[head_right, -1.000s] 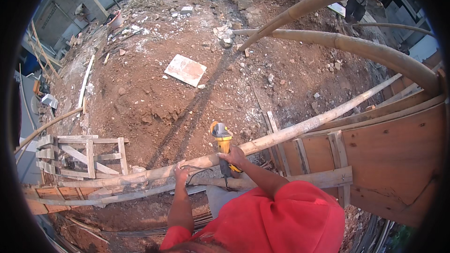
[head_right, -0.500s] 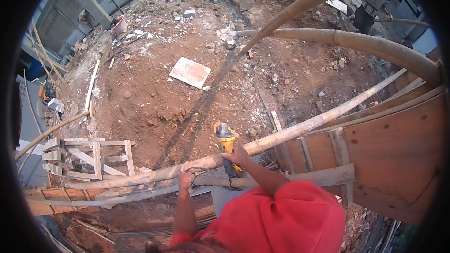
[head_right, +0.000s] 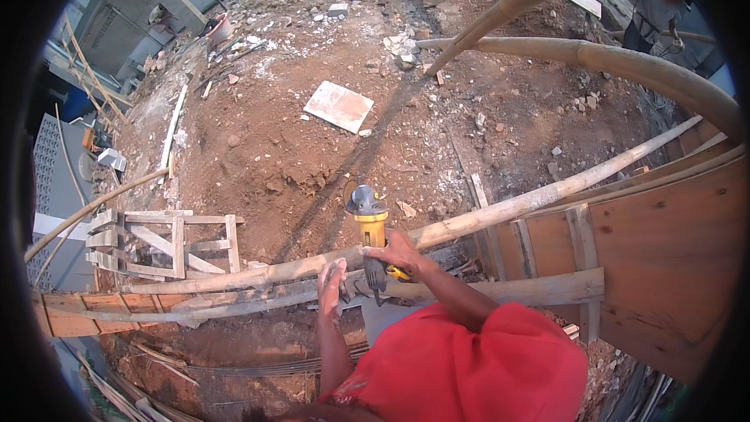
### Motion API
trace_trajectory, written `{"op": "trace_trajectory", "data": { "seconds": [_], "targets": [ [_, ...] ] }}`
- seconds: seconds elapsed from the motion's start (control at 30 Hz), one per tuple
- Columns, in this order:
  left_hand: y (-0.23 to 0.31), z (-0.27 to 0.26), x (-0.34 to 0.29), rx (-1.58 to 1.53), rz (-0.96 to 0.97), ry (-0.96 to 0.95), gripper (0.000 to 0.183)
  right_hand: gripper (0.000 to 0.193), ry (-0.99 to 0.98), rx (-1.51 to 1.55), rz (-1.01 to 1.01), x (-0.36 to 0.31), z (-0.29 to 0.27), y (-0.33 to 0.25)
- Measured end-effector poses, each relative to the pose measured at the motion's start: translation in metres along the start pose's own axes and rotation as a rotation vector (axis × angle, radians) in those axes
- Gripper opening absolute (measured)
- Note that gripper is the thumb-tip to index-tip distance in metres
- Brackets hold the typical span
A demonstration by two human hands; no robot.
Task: The person uses an angle grinder to cut several metal rods on a construction site. They position the grinder, cut through the rods, and then move the cut pieces aside.
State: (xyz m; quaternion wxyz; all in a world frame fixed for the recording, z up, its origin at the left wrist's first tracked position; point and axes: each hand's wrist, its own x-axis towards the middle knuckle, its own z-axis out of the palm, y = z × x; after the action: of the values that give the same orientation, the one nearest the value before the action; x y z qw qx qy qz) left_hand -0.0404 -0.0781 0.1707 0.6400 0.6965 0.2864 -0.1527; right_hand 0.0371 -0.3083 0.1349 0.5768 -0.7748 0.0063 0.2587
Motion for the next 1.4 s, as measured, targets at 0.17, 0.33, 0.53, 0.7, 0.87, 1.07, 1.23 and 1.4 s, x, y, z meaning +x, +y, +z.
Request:
{"op": "trace_trajectory", "data": {
  "seconds": [0.17, 0.33, 0.53, 0.7, 0.87, 1.07, 1.23, 1.4],
  "targets": [
    [0.039, 0.017, -0.014, -0.164, 0.127, -0.038, 0.074, 0.063, -0.129, -0.099, -0.226, -0.016, -0.005, -0.081],
    [0.051, -0.01, -0.031, -0.571, 0.119, -0.362, 0.078, 0.068, -0.309, -0.222, -0.339, -0.041, 0.003, -0.142],
    [0.06, -0.008, -0.059, -0.525, 0.135, -0.182, 0.072, 0.064, -0.314, -0.317, -0.494, -0.059, 0.006, -0.158],
    [0.042, 0.009, -0.071, -0.617, 0.155, -0.118, 0.07, 0.07, -0.515, -0.337, -0.365, -0.057, 0.005, -0.143],
    [0.006, -0.009, -0.075, -0.597, 0.201, -0.068, 0.081, 0.05, -0.406, 0.017, -0.016, -0.055, -0.017, -0.1],
    [0.005, -0.015, -0.08, -0.633, 0.157, -0.08, 0.062, 0.024, -0.013, 0.942, 0.554, -0.026, -0.05, 0.034],
    [0.009, -0.012, -0.072, -0.625, 0.122, -0.063, 0.05, 0.031, -0.029, 1.184, 0.682, -0.03, -0.056, 0.085],
    [0.011, -0.004, -0.058, -0.615, 0.155, -0.126, 0.049, 0.039, -0.001, 1.248, 0.726, -0.046, -0.052, 0.087]
  ]
}}
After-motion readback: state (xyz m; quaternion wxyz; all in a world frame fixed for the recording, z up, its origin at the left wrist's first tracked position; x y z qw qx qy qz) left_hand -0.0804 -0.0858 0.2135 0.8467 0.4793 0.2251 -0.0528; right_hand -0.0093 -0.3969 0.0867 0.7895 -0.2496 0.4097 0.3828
